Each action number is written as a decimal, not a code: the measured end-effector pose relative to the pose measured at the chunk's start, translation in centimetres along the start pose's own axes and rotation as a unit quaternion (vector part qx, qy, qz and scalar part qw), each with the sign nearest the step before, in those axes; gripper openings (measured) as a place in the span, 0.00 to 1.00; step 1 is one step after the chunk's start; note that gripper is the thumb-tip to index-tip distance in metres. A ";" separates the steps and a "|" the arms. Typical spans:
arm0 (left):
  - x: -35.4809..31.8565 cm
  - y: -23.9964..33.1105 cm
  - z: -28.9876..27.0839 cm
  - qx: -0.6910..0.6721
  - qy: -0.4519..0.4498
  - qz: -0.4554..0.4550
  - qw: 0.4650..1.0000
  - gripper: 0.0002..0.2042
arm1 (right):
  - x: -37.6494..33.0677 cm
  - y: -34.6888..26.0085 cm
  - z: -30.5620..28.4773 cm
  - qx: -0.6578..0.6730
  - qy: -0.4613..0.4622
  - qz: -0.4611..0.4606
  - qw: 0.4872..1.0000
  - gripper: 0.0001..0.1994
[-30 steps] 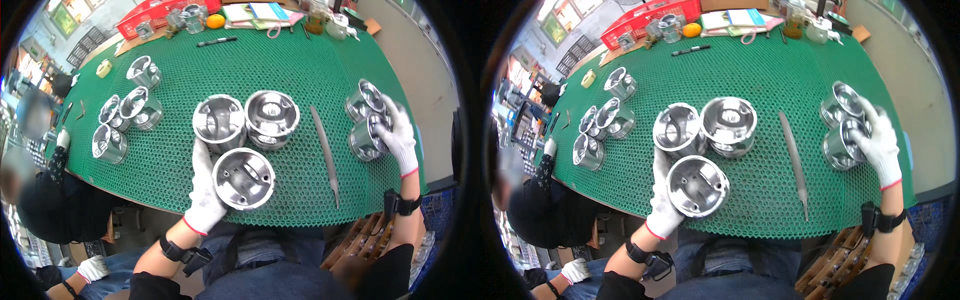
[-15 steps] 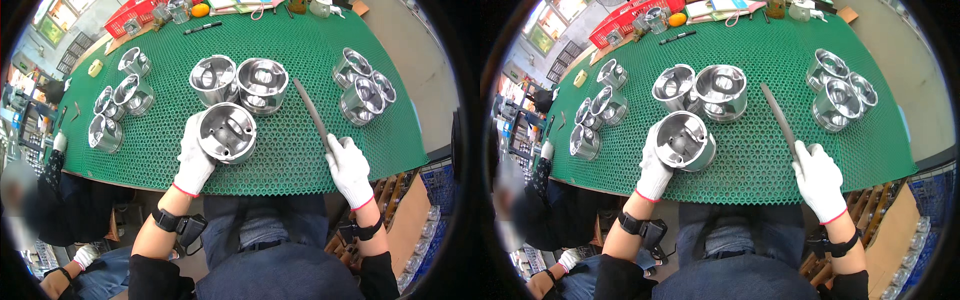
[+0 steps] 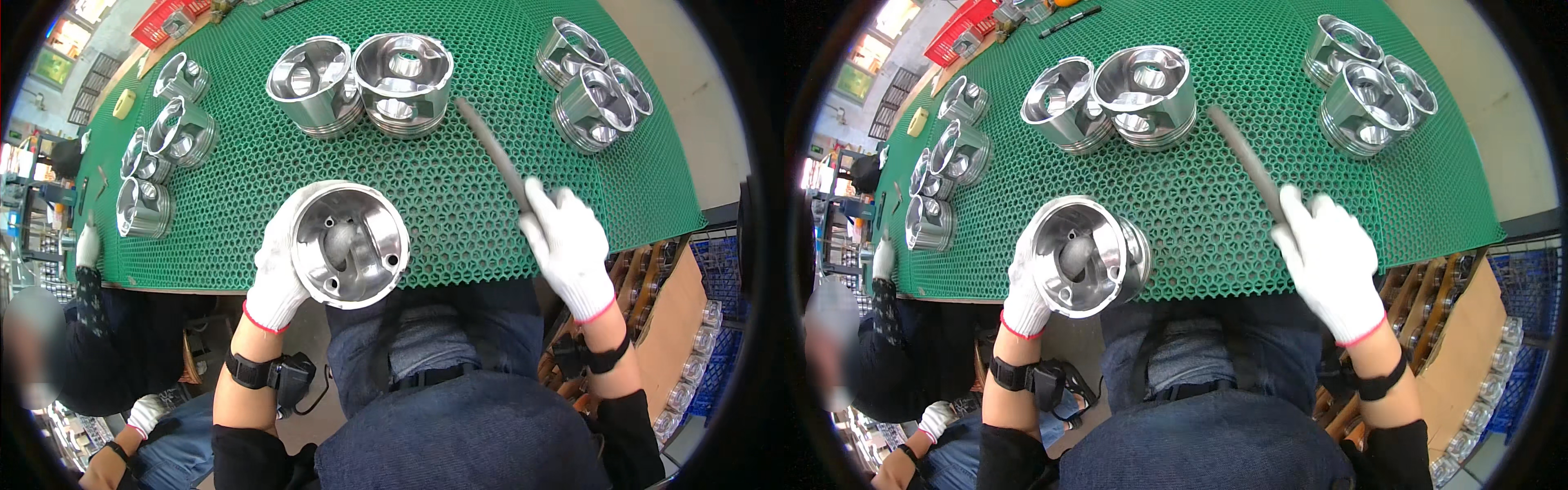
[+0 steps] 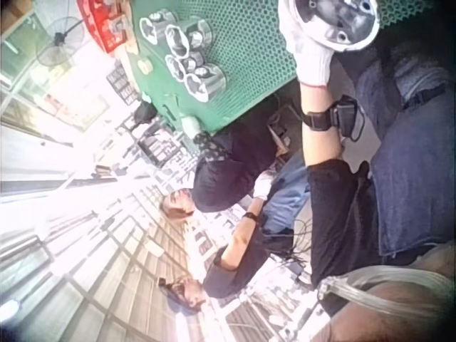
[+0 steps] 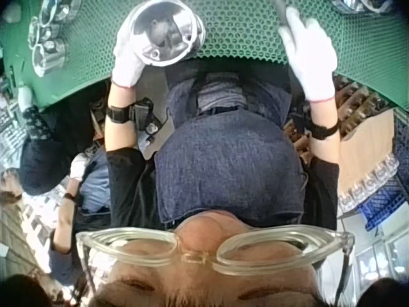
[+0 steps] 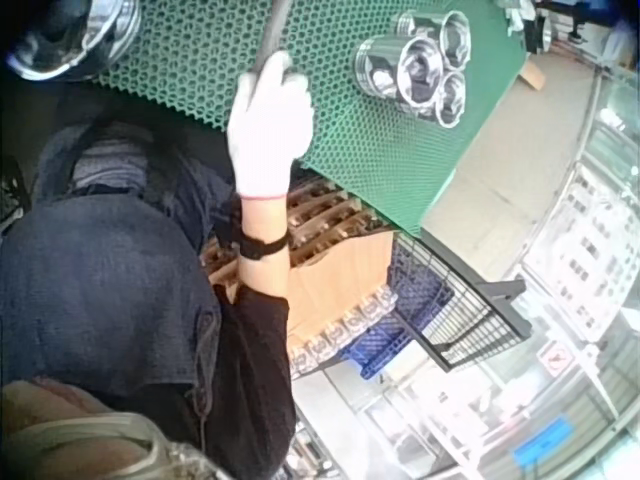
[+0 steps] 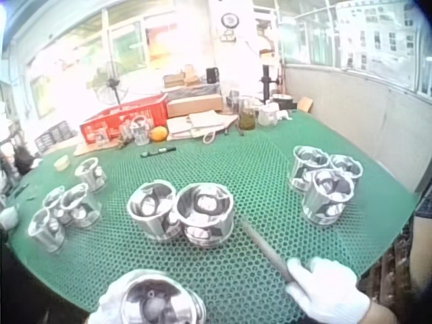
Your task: Manually filing the interior edges and surfaces of metal engine pistons to smooth them.
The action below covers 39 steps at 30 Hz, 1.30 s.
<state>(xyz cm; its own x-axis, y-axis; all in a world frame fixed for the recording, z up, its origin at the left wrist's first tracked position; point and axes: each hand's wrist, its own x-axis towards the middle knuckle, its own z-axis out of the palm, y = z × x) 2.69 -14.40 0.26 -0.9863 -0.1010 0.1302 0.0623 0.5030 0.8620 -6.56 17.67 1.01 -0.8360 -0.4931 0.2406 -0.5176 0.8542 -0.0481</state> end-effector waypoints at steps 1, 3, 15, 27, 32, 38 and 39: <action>-0.1 -0.1 0.0 0.005 0.001 0.003 1.000 0.26 | -1.0 -0.2 -0.4 0.008 -0.029 -0.007 1.000 0.24; 0.0 -0.3 -0.1 0.004 0.000 0.004 1.000 0.26 | -3.4 -0.5 -1.5 0.025 -0.061 -0.025 0.997 0.27; 1.1 -0.1 -0.4 -0.067 -0.051 -0.017 0.996 0.24 | -9.0 2.4 -2.4 0.375 -0.104 -0.099 0.916 0.23; 2.5 0.9 -1.0 -0.075 -0.157 -0.018 0.984 0.19 | -0.7 -3.5 -4.0 0.260 -0.183 -0.258 0.912 0.19; 3.1 0.4 -1.2 -0.028 -0.171 0.001 0.985 0.23 | 1.9 -4.4 -1.5 0.261 -0.113 -0.267 0.921 0.22; 3.6 0.5 -1.3 -0.023 -0.190 0.076 0.979 0.29 | 1.8 -2.2 -3.8 0.252 -0.174 -0.272 0.912 0.25; 3.6 0.4 -1.2 -0.026 -0.181 0.073 0.980 0.26 | 2.1 -1.9 -4.2 0.198 -0.216 -0.280 0.914 0.25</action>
<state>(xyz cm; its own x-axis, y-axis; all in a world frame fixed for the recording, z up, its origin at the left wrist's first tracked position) -0.66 -15.63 1.67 -0.9552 0.2853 0.0786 0.2045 0.4444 0.8722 -6.53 15.68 5.73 -0.3683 -0.9273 -0.0666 -0.8404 0.3627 -0.4028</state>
